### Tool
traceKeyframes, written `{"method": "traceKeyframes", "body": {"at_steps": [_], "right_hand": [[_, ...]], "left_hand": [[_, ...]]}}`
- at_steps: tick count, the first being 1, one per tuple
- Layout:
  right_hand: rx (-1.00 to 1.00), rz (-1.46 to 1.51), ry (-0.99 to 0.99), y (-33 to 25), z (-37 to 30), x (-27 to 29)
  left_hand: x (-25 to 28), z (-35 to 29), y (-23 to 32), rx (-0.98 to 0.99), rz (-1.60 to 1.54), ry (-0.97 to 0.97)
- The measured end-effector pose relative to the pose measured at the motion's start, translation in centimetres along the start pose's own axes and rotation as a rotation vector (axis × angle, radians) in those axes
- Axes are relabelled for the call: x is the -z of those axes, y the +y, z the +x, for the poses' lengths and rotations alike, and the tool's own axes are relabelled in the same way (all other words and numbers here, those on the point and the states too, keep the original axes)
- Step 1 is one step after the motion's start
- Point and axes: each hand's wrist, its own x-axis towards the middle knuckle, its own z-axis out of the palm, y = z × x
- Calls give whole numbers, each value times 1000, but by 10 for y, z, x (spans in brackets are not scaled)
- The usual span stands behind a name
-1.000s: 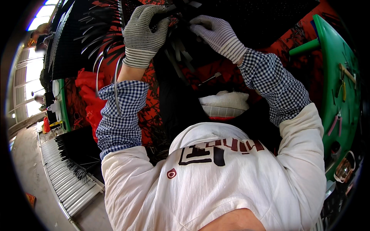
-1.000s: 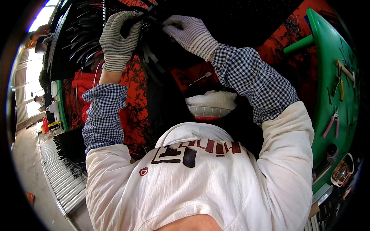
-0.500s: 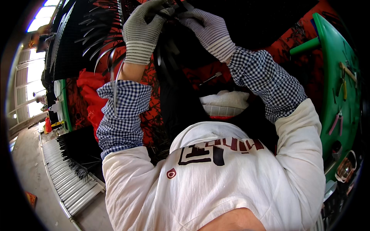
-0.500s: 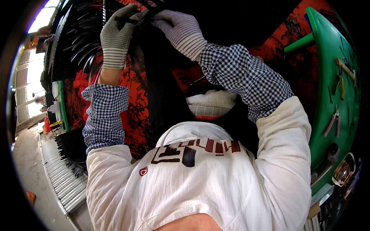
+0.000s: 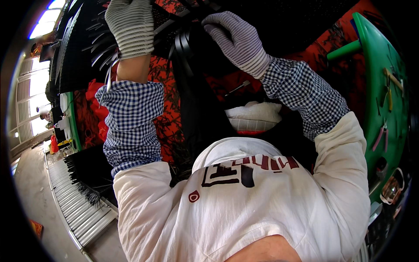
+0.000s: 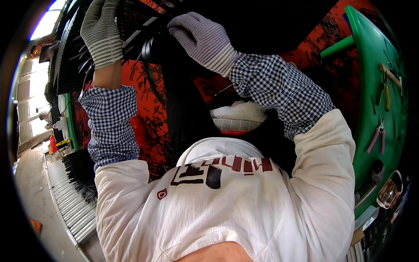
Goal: The person weaves black plastic strips through the frame of a chair by hand, pulling the strips tight and tucking the ends into the existing weave. They turn the chair over to continue weaving the strips through the underside of the seat.
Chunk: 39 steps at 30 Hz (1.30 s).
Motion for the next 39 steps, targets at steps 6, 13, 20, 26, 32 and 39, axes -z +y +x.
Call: {"method": "traceKeyframes", "body": {"at_steps": [6, 13, 20, 26, 32, 39], "right_hand": [[-4, 129, 115, -20, 16, 6], [-45, 85, 15, -33, 25, 10], [-65, -3, -38, -33, 24, 13], [27, -136, -56, -27, 23, 14], [79, -214, -107, -17, 25, 14], [120, -186, -74, -10, 24, 10]], "left_hand": [[11, -18, -2, 72, -188, 63], [33, -46, -23, 153, 265, -296], [35, -56, -23, -88, 444, -427], [31, -55, -10, -214, 562, -547], [34, -52, -15, -149, 369, -568], [36, -53, -17, -71, 376, -564]]}}
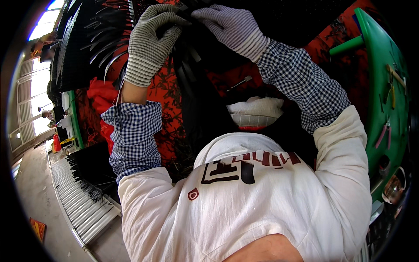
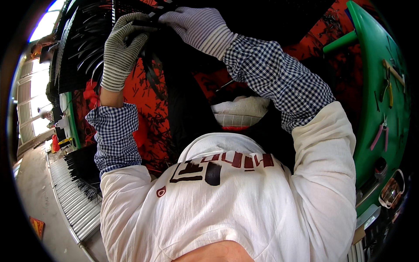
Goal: The person weaves black plastic strips through the frame of a chair by hand, pulling the strips tight and tucking the ends into the existing weave. They turn the chair over to continue weaving the strips through the underside of the seat.
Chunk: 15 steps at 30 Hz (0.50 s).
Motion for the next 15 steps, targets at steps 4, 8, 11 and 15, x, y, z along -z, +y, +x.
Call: {"method": "traceKeyframes", "body": {"at_steps": [4, 8, 11, 15], "right_hand": [[29, -65, -52, 2, 0, -1], [54, -38, -69, 3, 3, -1], [42, -12, -101, 3, 5, 1], [11, 74, -121, 1, 6, 3]], "left_hand": [[1, -1, -1, -105, -5, 2], [2, -2, -7, 12, -197, -7], [2, -3, -11, -45, -142, 3], [1, -3, -8, 26, -184, -1]]}}
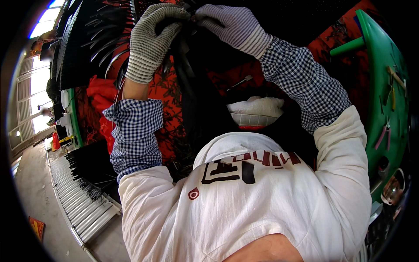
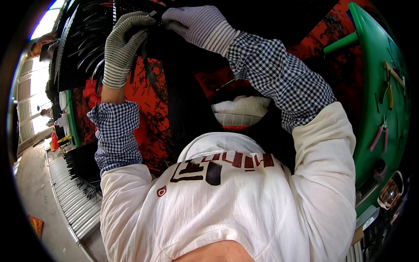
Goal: The person weaves black plastic strips through the frame of a chair by hand, pulling the strips tight and tucking the ends into the existing weave. They turn the chair over to continue weaving the strips through the underside of the seat.
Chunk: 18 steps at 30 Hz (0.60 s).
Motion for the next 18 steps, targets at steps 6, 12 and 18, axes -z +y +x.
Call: {"method": "traceKeyframes", "body": {"at_steps": [6, 12, 18], "right_hand": [[-16, 126, 119, -6, -2, -1], [-127, 262, 183, -14, -2, -5], [-164, 252, 225, -18, 0, -6]], "left_hand": [[-2, -2, 4, -94, 197, 25], [1, 0, -2, -40, 43, 29], [-6, 13, -6, -56, 168, 119]]}}
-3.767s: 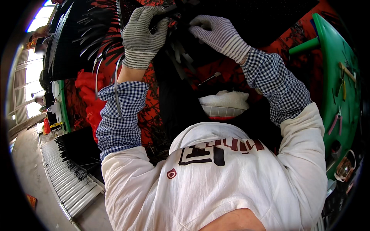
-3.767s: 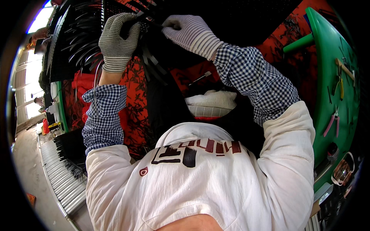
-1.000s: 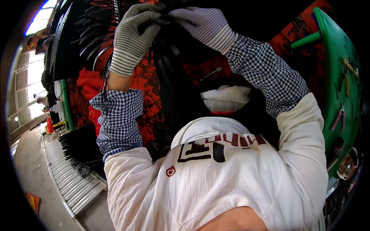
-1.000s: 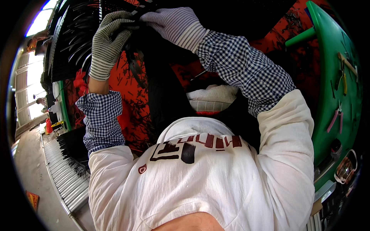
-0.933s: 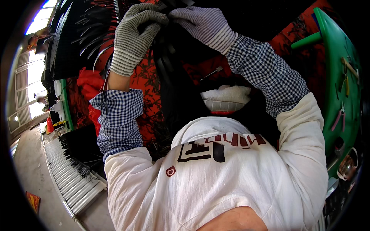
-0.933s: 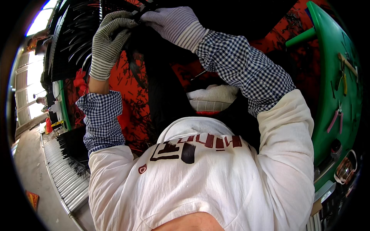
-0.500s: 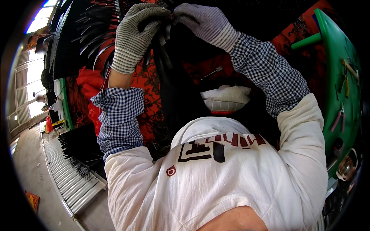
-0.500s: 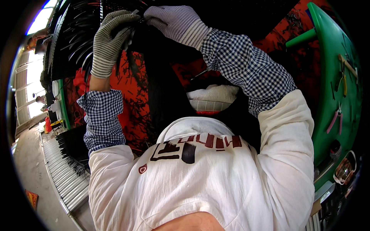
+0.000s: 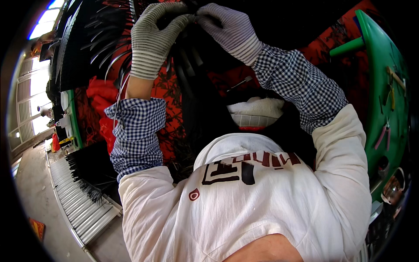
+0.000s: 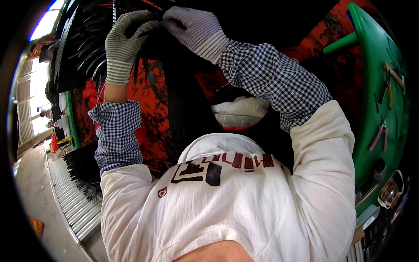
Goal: The person weaves black plastic strips through the frame of a chair by hand, pulling the strips tight and tucking the ends into the existing weave. They turn the chair over to continue weaving the strips through the underside of the seat.
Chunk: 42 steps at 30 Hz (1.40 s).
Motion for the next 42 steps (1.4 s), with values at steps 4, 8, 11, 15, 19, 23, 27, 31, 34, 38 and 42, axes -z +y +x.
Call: {"method": "traceKeyframes", "body": {"at_steps": [4, 8, 11, 15, 19, 23, 27, 31, 34, 38, 42], "right_hand": [[55, -66, 40, 7, -1, -3], [-31, -114, -2, 15, -10, -8], [-39, -204, -121, 17, -21, -7], [-25, -205, -131, 18, -27, -9], [-81, -229, -196, 20, -28, -12], [-16, -208, -104, 23, -25, -11], [11, -129, -45, 23, -9, -1], [-321, 317, -118, 15, 13, 17], [-525, 417, -267, 7, 29, 29], [-625, 436, -313, 1, 36, 39], [-658, 452, -323, 6, 46, 35]], "left_hand": [[-8, 3, -1, 159, -45, 103], [-9, 8, -10, 270, -98, 161], [-9, 13, -18, 273, -150, 125], [-9, 18, -22, 235, -26, 123], [-10, 20, -20, 223, -274, 79], [-8, 24, -23, 253, -143, 29], [-7, 22, -34, 262, -300, 27], [-9, 22, -43, 325, -425, 44], [-8, 24, -42, 357, -357, -3], [-9, 29, -33, 336, -311, -70], [-9, 36, -24, 357, -208, -66]]}}
